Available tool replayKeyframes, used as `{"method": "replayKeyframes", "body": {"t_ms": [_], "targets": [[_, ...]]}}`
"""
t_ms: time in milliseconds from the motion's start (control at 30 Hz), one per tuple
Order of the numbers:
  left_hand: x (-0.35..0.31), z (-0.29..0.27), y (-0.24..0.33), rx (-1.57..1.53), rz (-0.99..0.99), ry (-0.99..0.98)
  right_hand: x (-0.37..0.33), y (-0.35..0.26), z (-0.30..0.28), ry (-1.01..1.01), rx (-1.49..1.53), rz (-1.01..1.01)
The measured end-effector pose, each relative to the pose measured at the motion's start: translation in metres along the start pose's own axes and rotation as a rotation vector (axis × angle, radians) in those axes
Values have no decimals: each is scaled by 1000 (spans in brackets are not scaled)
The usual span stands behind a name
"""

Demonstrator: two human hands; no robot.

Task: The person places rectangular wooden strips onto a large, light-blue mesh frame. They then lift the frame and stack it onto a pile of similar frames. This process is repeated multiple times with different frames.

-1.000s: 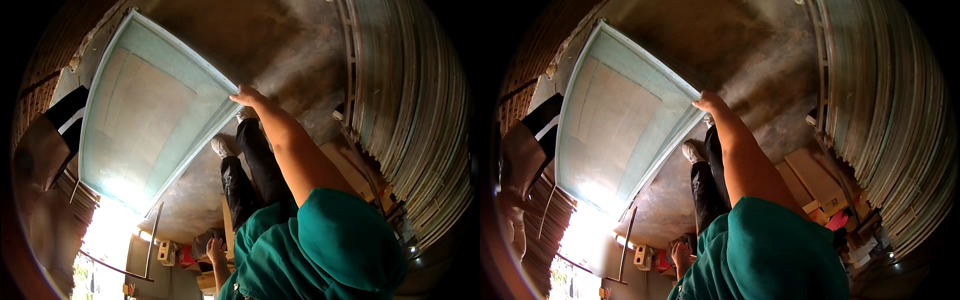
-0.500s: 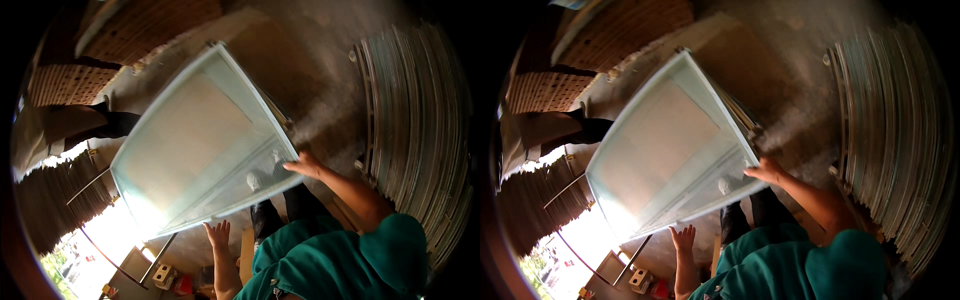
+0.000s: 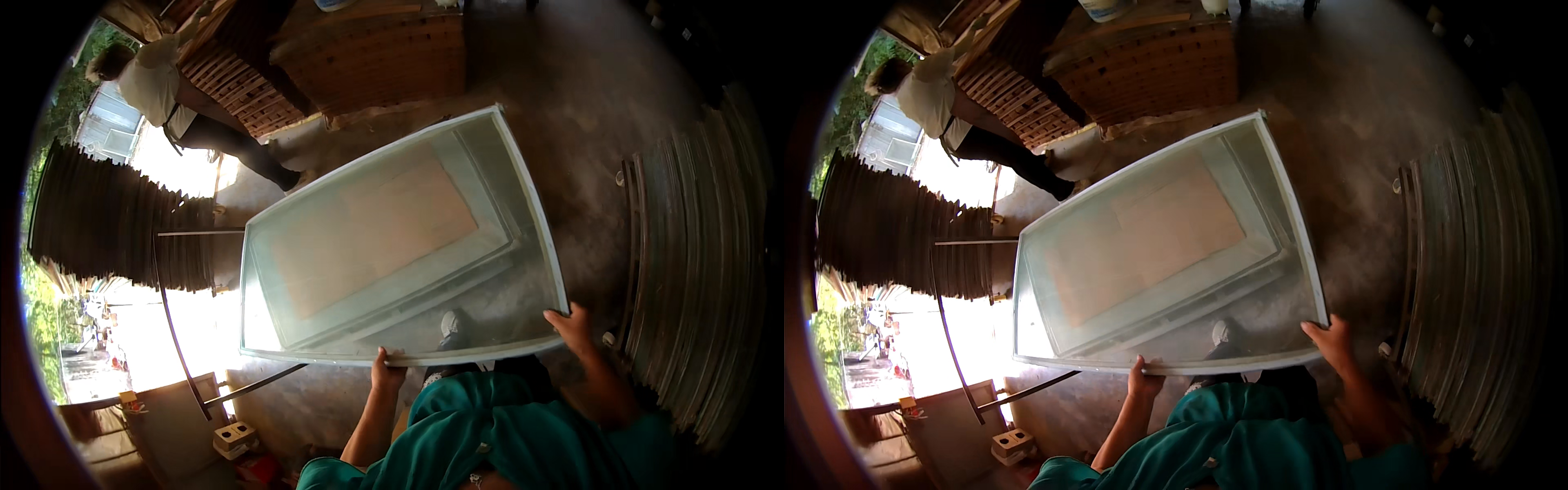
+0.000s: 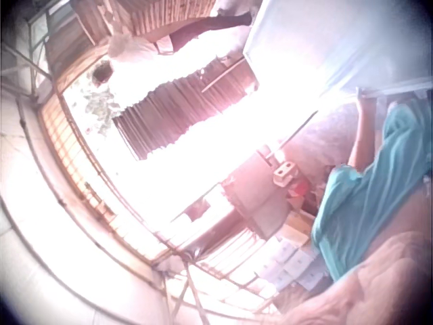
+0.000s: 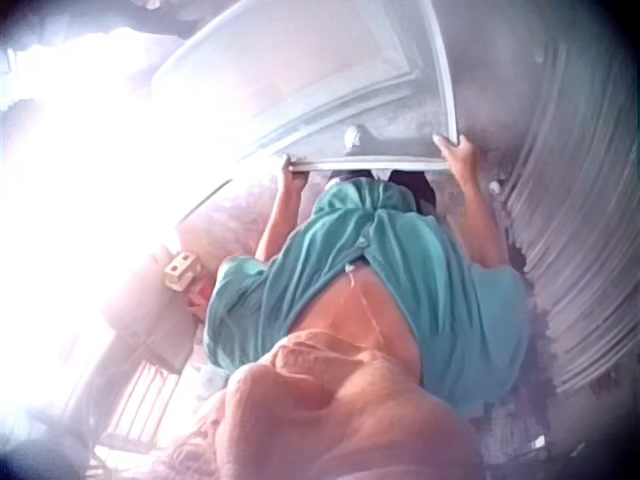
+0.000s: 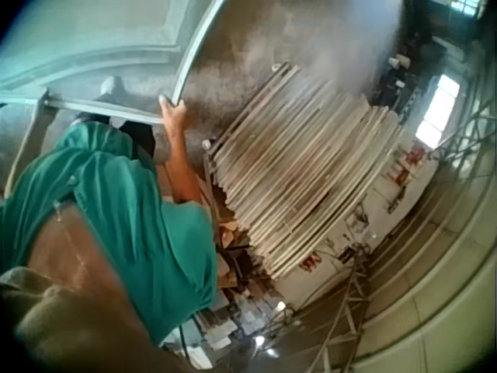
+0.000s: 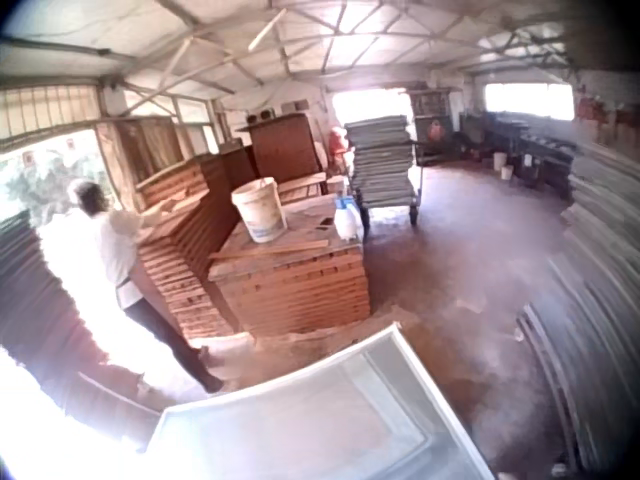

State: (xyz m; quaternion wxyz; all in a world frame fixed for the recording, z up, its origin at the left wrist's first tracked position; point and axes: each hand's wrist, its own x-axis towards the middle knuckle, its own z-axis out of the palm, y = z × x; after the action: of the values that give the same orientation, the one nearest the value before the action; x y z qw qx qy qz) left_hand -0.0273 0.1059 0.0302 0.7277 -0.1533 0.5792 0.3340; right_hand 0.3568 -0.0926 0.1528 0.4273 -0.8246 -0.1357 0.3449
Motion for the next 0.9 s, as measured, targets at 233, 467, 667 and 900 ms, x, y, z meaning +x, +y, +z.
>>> {"method": "replayKeyframes", "body": {"t_ms": [233, 467, 667, 900], "targets": [[-92, 14, -114, 225, -369, -222, -126, 39, -171, 274, -146, -2], [-161, 78, -249, 390, -529, -582, -260, 60, -298, 641, 27, -215], [-250, 168, -438, 860, -601, -960, -383, 109, -383, 1170, 149, -226], [-367, 245, -579, 1197, -473, -1621, -460, 102, -472, 1546, 270, -229]]}}
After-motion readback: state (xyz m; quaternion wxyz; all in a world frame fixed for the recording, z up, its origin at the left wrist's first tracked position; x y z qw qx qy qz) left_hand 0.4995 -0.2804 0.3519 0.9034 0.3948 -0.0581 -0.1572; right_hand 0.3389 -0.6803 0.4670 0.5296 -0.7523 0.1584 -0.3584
